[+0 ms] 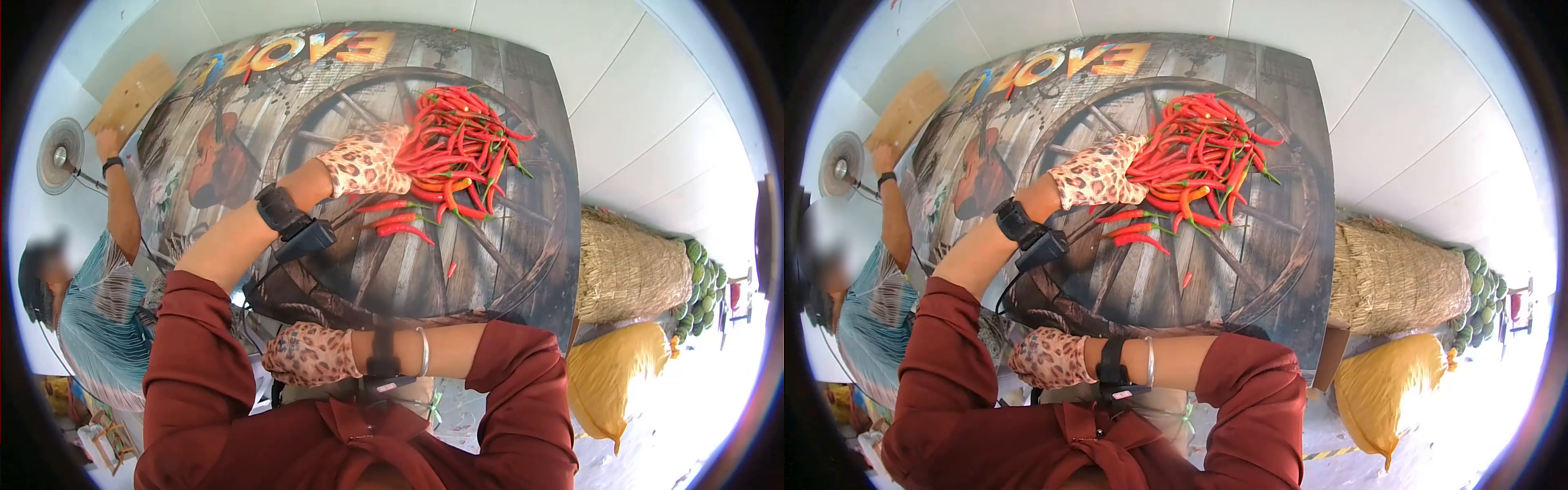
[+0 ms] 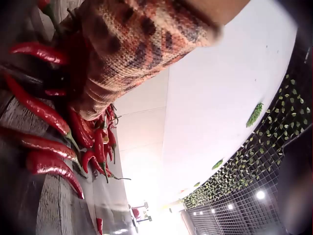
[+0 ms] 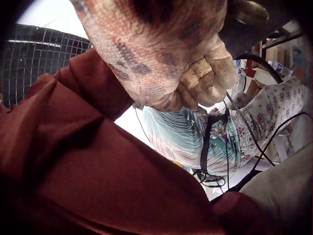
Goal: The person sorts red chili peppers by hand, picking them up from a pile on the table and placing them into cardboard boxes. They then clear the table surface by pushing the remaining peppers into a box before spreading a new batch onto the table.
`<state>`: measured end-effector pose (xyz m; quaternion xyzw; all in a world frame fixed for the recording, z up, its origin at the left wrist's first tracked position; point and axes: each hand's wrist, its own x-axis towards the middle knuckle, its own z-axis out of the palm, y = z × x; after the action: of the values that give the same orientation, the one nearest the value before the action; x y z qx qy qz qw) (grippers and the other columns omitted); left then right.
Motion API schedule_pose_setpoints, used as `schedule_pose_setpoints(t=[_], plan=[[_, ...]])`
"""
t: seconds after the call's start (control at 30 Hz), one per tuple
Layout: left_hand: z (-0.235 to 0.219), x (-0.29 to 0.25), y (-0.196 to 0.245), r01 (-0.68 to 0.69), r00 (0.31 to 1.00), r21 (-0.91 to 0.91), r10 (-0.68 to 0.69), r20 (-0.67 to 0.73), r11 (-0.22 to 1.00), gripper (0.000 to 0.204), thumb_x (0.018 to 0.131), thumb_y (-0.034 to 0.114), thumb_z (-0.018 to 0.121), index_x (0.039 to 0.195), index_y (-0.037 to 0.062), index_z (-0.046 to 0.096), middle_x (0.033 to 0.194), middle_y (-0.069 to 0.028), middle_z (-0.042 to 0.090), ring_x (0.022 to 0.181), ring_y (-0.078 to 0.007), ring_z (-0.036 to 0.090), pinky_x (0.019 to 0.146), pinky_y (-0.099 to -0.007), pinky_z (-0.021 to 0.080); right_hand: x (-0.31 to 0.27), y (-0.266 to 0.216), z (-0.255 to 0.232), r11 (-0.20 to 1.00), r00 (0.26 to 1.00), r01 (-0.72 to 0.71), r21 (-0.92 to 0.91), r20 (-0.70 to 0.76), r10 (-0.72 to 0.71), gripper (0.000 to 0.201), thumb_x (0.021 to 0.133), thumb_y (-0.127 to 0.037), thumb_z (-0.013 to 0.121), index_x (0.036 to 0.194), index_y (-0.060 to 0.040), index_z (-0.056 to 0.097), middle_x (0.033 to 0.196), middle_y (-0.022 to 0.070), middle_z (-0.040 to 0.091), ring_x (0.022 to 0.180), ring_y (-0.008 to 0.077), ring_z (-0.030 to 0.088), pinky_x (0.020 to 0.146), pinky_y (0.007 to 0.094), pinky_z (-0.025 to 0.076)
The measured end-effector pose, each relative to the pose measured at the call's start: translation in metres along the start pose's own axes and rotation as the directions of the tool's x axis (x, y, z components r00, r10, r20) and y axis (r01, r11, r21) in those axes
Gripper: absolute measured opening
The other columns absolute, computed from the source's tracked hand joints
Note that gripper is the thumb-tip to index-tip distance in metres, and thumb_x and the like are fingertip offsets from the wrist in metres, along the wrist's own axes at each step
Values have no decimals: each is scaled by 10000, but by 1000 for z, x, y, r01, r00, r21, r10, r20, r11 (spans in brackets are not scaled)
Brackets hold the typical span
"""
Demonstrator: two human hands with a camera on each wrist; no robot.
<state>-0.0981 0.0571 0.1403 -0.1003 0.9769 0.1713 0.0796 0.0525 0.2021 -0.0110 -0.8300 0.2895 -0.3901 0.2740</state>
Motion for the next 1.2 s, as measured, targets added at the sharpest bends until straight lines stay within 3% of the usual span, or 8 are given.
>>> schedule_pose_setpoints(t=[0.57,0.83,0.9,0.97,1.0,1.03,1.13,1.2], plan=[[10,-28,-41,187,970,-336,-227,-84,923,806,765,319,677,1372,-86,335,1381,-256,414,1312,-322,385,1083,-338,307,6,-31,-49,997,991,-74,-24,108,76,137,824,-177,556,823,-40,566,848,122,593,824,314,614,723,401,499],[12,-104,-74,72,923,-847,-356,-143,526,502,756,224,712,1150,-46,557,904,-92,643,781,-127,599,681,-257,475,7,-22,-43,984,974,-169,65,165,156,219,853,-183,536,951,0,608,994,156,597,981,306,586,850,361,484],[13,-114,-84,71,935,-867,-335,-114,492,398,759,197,702,1064,-31,586,834,-67,617,715,-115,573,627,-258,451,4,-19,-44,653,966,-196,731,29,258,255,858,-181,551,1020,7,608,1024,145,602,957,276,605,852,365,492],[7,-124,-80,56,925,-818,-339,-173,572,298,812,240,663,933,-21,589,799,-46,604,675,-128,560,608,-272,438,23,-55,-101,857,898,-420,299,4,440,252,894,-171,544,1054,13,610,1005,129,622,880,232,627,793,333,516],[8,-127,-83,-25,924,-841,-308,-226,541,310,765,178,689,991,-9,589,779,-44,611,641,-109,559,597,-254,436,8,-22,-94,949,958,-192,252,-164,237,270,903,-207,563,1070,-1,612,934,132,651,853,218,622,759,319,505],[7,-132,-80,-33,922,-844,-310,-232,535,310,765,178,689,991,-9,589,779,-44,611,641,-109,559,597,-254,436,15,-53,-113,550,709,-504,666,-45,704,248,910,-200,560,1034,3,631,884,112,646,831,212,611,755,316,500],[10,-136,-72,-50,910,-929,-367,-194,367,548,763,231,718,1191,-55,531,712,-32,607,578,-103,560,563,-258,443,-14,-40,-134,845,713,-506,171,-469,522,274,929,-203,561,1108,2,594,969,102,640,883,143,605,758,272,496],[19,-133,-71,-97,917,-929,-331,-223,358,602,753,205,732,1237,-63,493,751,-43,617,626,-117,576,598,-258,460,-16,-38,-144,626,526,-275,730,-431,733,397,908,-231,604,1224,-11,509,1093,86,598,972,157,585,799,290,489]])
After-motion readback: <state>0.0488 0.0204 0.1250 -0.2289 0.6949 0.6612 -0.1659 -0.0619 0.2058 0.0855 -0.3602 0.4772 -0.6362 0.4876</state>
